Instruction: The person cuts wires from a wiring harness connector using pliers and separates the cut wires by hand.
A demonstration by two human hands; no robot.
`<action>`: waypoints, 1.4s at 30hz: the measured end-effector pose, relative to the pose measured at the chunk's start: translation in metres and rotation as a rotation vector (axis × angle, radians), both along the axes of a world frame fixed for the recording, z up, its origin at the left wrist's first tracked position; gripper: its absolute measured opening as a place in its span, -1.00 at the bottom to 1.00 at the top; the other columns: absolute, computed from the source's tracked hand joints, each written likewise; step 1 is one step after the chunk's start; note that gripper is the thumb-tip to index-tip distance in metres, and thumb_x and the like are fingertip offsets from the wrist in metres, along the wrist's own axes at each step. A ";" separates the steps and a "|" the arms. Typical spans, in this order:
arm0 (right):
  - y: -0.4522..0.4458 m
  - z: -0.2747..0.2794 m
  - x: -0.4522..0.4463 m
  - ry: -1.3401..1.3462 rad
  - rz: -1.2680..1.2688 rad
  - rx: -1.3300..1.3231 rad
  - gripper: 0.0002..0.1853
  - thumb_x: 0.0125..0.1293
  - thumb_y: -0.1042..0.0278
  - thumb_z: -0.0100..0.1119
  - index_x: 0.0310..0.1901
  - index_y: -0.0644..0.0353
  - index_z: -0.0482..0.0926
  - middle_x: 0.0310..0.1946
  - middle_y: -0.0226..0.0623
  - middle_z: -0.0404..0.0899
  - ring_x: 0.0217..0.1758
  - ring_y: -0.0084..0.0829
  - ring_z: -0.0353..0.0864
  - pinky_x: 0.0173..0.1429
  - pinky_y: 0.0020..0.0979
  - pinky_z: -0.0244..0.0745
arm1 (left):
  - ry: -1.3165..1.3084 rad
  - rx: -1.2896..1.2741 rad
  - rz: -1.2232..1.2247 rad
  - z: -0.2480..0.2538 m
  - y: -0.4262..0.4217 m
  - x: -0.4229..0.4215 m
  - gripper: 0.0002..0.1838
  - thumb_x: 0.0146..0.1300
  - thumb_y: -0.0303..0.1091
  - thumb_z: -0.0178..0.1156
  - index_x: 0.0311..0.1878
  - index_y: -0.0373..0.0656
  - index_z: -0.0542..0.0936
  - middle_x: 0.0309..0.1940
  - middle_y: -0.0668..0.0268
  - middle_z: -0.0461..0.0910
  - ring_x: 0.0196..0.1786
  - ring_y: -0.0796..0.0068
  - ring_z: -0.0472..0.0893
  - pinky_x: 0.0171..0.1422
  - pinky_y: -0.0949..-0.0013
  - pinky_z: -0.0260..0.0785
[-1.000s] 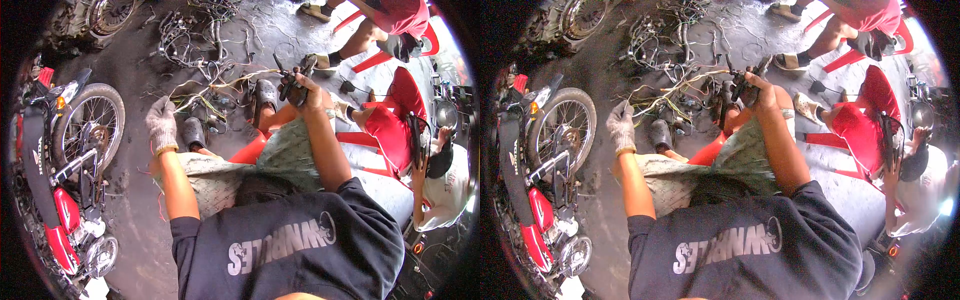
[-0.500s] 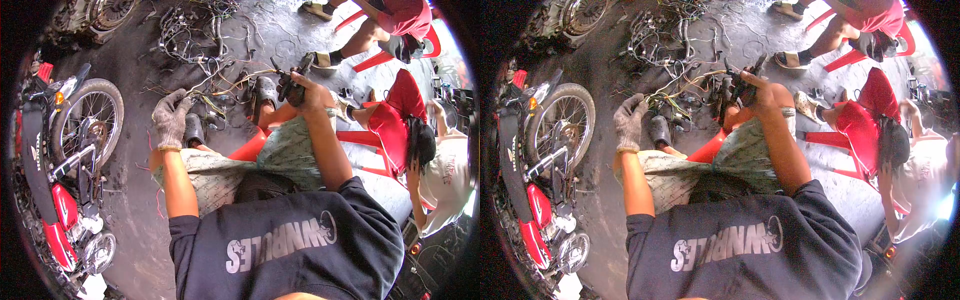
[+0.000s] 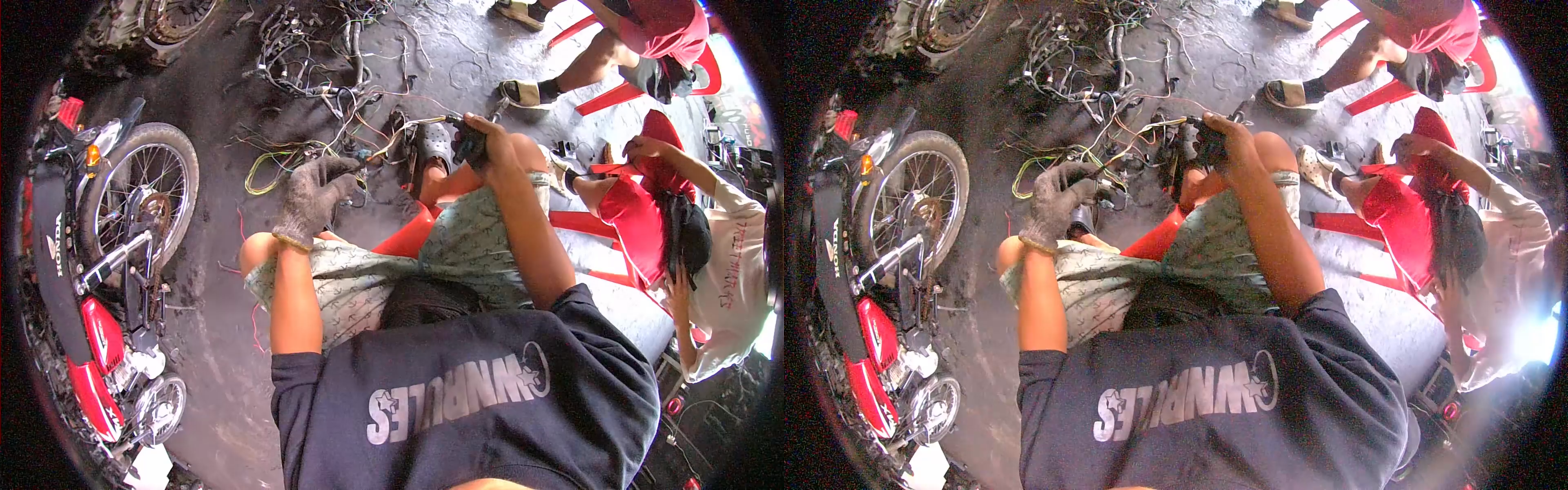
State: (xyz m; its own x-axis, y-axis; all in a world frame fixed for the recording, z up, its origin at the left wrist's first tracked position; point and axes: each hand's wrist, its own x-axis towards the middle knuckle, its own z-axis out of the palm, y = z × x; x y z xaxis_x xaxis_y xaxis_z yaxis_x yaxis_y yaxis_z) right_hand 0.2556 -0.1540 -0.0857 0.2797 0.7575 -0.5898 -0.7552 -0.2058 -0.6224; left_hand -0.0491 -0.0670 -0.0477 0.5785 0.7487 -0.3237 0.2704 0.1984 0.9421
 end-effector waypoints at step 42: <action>0.002 -0.006 -0.027 -0.653 0.007 -0.081 -0.80 0.16 0.32 0.37 -0.35 0.20 0.52 -0.46 -0.37 0.59 -0.41 -0.47 0.59 -0.35 -0.39 0.47 | -0.575 -0.387 0.332 0.015 0.003 -0.006 -0.69 0.27 -0.49 0.05 0.05 -0.39 0.53 -0.12 0.13 0.63 -0.15 0.32 0.65 -0.15 0.23 0.63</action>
